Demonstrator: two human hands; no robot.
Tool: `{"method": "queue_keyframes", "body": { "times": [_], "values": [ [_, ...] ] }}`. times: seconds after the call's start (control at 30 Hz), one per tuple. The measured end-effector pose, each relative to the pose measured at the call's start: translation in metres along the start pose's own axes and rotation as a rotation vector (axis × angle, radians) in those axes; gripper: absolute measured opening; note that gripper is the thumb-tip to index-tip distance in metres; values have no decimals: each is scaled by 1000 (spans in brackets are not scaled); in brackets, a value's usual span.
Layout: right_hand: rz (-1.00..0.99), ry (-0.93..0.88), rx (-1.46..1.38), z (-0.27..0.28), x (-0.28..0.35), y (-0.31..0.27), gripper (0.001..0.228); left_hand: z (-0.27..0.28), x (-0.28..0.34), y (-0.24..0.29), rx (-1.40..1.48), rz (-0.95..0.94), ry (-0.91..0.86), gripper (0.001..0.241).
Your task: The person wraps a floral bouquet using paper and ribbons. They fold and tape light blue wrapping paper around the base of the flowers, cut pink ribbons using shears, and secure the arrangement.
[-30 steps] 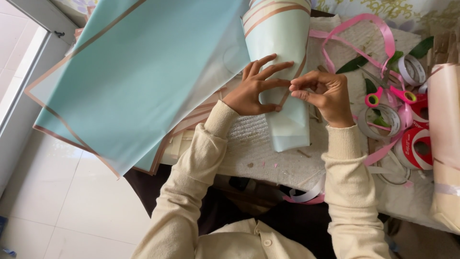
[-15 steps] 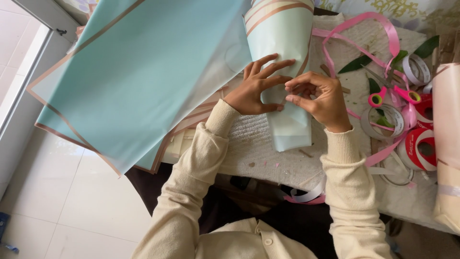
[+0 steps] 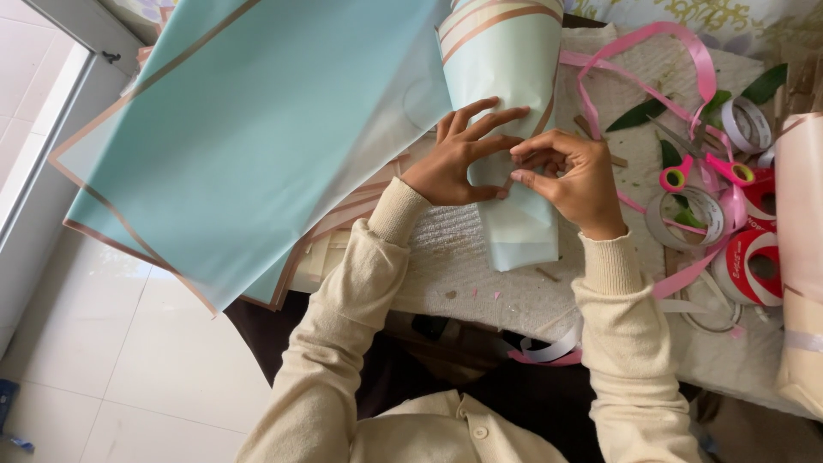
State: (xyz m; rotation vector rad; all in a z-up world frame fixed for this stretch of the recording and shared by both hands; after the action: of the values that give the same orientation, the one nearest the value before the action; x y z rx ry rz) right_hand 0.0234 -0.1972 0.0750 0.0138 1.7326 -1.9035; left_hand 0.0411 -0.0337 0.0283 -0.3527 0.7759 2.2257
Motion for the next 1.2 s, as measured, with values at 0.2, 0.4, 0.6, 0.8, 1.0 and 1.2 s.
{"method": "queue_keyframes", "body": {
  "times": [0.2, 0.4, 0.6, 0.8, 1.0, 1.2],
  "values": [
    [23, -4, 49, 0, 0, -1, 25, -1, 0, -1, 7, 4, -3, 66],
    [49, 0, 90, 0, 0, 0, 26, -2, 0, 0, 12, 5, 0, 65],
    [52, 2, 116, -1, 1, -1, 27, -1, -1, 2, 21, 11, -7, 66],
    [105, -4, 202, -8, 2, -9, 32, -1, -1, 1, 16, 10, -11, 67],
    [179, 4, 359, -15, 5, -6, 37, -3, 0, 0, -3, 21, -16, 69],
    [245, 61, 594, -16, 12, -1, 43, -4, 0, 1, 7, 21, -15, 67]
  ]
}}
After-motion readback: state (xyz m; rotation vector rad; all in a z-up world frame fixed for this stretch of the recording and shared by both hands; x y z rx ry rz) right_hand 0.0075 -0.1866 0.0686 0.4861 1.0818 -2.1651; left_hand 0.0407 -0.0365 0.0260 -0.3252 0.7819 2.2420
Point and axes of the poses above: each hand's wrist, its own x-axis away from the middle knuckle, its own z-axis out of the back of the hand, y = z × x, the point moved 6 cm from there along -x, towards the middle knuckle, and after that the axes turned 14 degrees about -x, right-handed, at the moved point
